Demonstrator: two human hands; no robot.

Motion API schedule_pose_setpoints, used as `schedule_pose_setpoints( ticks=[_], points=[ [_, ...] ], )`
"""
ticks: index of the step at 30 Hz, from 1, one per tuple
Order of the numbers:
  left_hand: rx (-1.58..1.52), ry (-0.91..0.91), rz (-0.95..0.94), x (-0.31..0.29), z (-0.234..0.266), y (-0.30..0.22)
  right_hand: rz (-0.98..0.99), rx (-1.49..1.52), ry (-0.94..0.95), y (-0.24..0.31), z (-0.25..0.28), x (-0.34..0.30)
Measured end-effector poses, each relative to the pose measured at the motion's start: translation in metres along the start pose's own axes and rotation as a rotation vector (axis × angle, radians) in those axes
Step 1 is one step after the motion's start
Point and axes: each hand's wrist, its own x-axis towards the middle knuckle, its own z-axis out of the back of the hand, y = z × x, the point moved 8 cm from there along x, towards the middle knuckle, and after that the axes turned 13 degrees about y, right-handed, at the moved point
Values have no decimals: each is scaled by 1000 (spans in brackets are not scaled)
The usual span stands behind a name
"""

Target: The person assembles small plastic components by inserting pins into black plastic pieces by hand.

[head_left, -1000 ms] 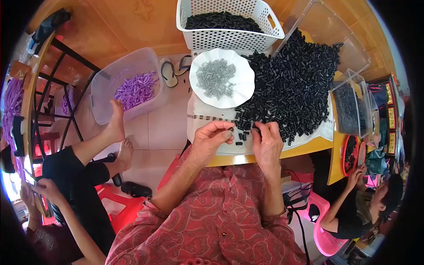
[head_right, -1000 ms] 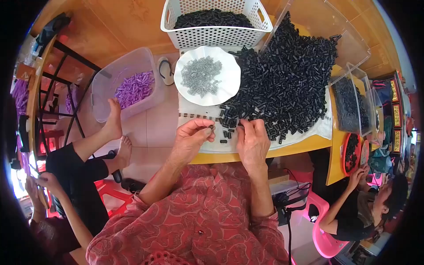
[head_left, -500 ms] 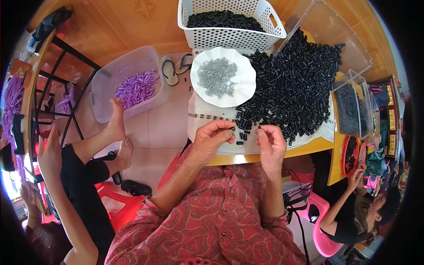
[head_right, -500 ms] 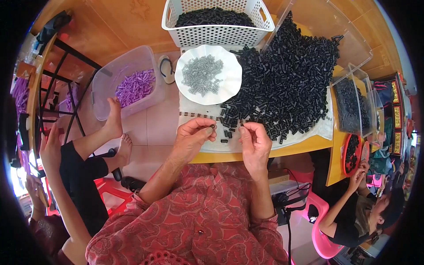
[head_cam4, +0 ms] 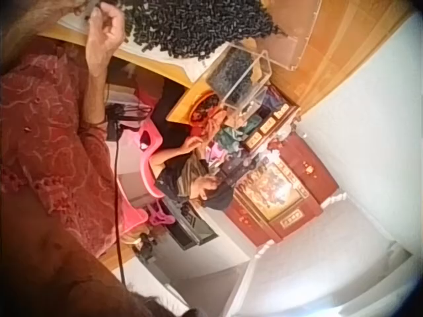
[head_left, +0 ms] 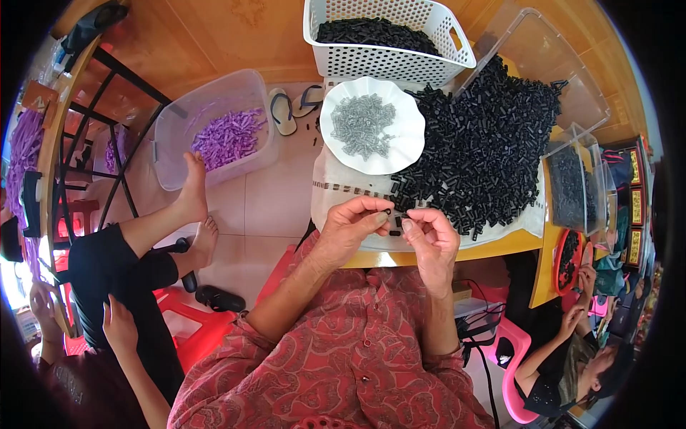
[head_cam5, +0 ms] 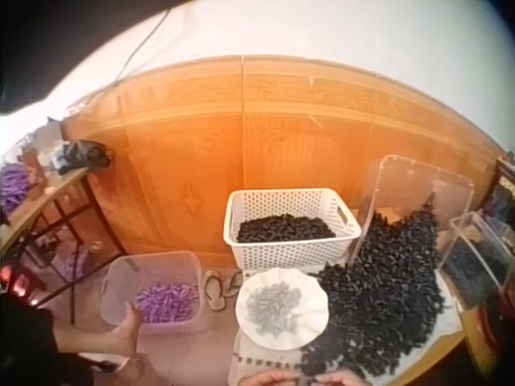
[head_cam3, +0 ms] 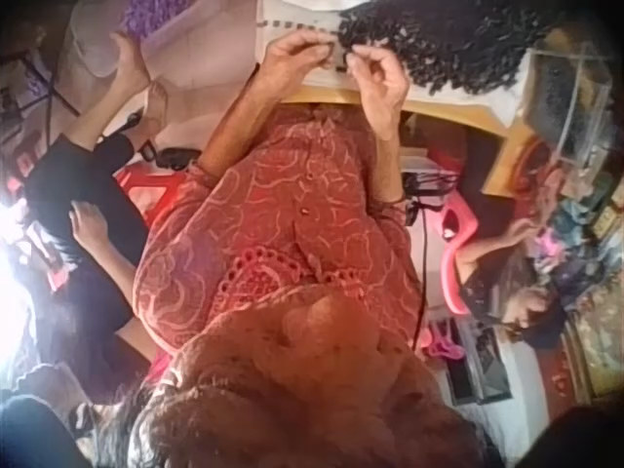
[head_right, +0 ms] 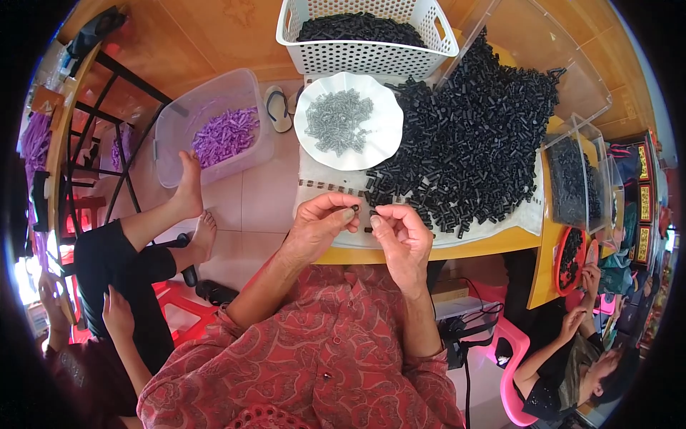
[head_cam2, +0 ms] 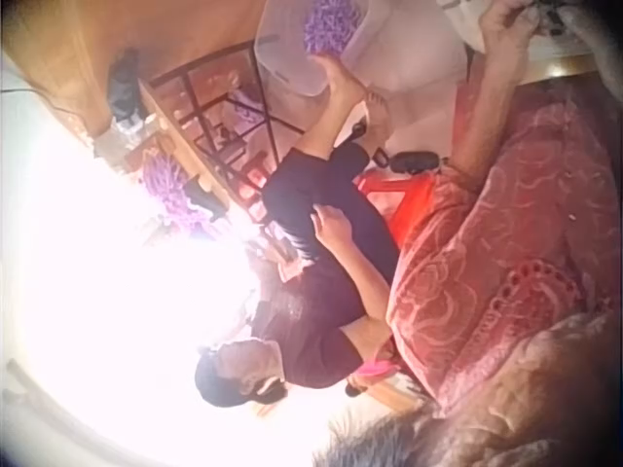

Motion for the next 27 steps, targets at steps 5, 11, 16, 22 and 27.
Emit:
schedule_pose_setpoints(
  ticks=[5, 11, 16, 22, 27],
  points=[
    [17, -20, 11, 0, 0, 1, 38, -19, 60, -4, -9, 1],
    [45, -29, 8, 0, 1, 1, 98, -100, 71, -2, -18, 2],
    [95, -15, 10, -1, 2, 0, 95, -62, 83, 1, -20, 1],
    [138, -6, 40, -1, 1, 0, 50, 2, 103, -4, -20, -1],
    [137, 14, 76, -1, 1, 3, 36, 30, 107, -8, -19, 0]
  ],
)
